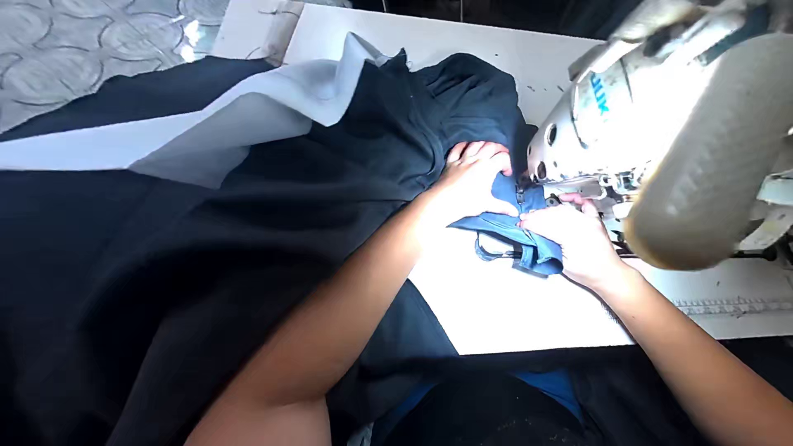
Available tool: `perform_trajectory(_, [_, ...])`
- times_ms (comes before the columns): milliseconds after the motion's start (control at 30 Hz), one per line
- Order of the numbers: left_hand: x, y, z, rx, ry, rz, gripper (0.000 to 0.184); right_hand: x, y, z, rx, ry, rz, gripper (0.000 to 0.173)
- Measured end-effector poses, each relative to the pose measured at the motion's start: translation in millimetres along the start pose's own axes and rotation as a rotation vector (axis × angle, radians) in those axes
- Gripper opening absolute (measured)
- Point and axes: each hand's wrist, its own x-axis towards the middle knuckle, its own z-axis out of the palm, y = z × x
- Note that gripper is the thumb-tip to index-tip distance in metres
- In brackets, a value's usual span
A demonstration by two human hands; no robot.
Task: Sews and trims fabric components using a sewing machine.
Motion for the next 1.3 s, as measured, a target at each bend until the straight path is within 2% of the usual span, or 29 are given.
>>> perform_trajectory(33, [6.5, -20.9, 24.6, -0.019, 0.154, 0.113, 0.063, -2.3, 1.5, 1.5, -0.028, -0.010, -0.011, 0.032])
perform_trajectory(67, [7.3, -25.8, 30.5, -0.050, 0.164, 0.138, 0.060, -5.0, 2.2, 2.9, -0.044, -0.007, -0.020, 0.034])
perform_trajectory(133, [8.8, -25.9, 32.7, -0.012, 0.120, 0.120, 0.063, -12.2, 0.9, 3.3, -0.069, 0.025, -0.038, 0.032])
perform_trajectory(333, [5.2, -22.5, 40.7, 0.160, 0.048, 0.103, 0.095, -41.0, -10.0, -2.0, -0.060, 0.102, -0.082, 0.026])
perform_trajectory(400, [4.2, -26.8, 48.9, 0.165, 0.112, 0.192, 0.086, -42.2, -10.5, -0.7, 0.014, 0.111, -0.027, 0.024])
perform_trajectory(433, [-2.4, -22.6, 50.7, 0.176, 0.151, 0.268, 0.069, -41.6, -9.7, -1.2, 0.086, 0.114, 0.017, 0.022])
perform_trajectory(467, [-13.9, -9.9, 45.9, 0.195, 0.135, 0.336, 0.049, -39.2, -7.9, -2.9, 0.164, 0.119, 0.066, 0.019])
perform_trajectory(500, [-26.4, 5.9, 40.7, 0.220, 0.081, 0.396, 0.037, -36.5, -5.7, -5.0, 0.219, 0.124, 0.106, 0.016])
perform_trajectory(567, [-47.6, 32.2, 43.3, 0.204, -0.047, 0.448, 0.034, -35.4, -1.7, -6.8, 0.276, 0.123, 0.145, 0.011])
perform_trajectory(700, [-52.0, 43.8, 66.2, 0.121, 0.086, 0.279, 0.019, -31.7, -6.4, -5.8, 0.301, 0.174, 0.220, 0.012])
perform_trajectory(767, [-45.9, 39.0, 70.2, 0.019, 0.118, 0.201, 0.017, -34.0, -12.6, -2.8, 0.219, 0.221, 0.216, 0.018])
perform_trajectory(867, [-39.8, 30.4, 80.0, -0.088, 0.207, 0.215, 0.017, -39.5, -12.6, 2.0, -0.040, 0.269, -0.041, 0.026])
perform_trajectory(933, [-38.6, 25.2, 85.5, -0.142, 0.249, 0.248, 0.017, -41.4, -15.1, 0.0, -0.116, 0.261, -0.095, 0.017])
perform_trajectory(967, [-38.7, 23.5, 86.4, -0.178, 0.247, 0.250, 0.018, -41.2, -15.4, -0.7, -0.112, 0.267, -0.091, 0.013])
perform_trajectory(1100, [-41.7, 21.1, 84.9, -0.289, 0.238, 0.266, 0.016, -39.1, -15.9, -1.3, 0.093, 0.349, 0.015, 0.018])
perform_trajectory(1300, [-42.8, 18.6, 81.2, -0.241, 0.254, 0.405, 0.021, -36.9, -18.3, -0.4, 0.241, 0.378, 0.146, 0.014])
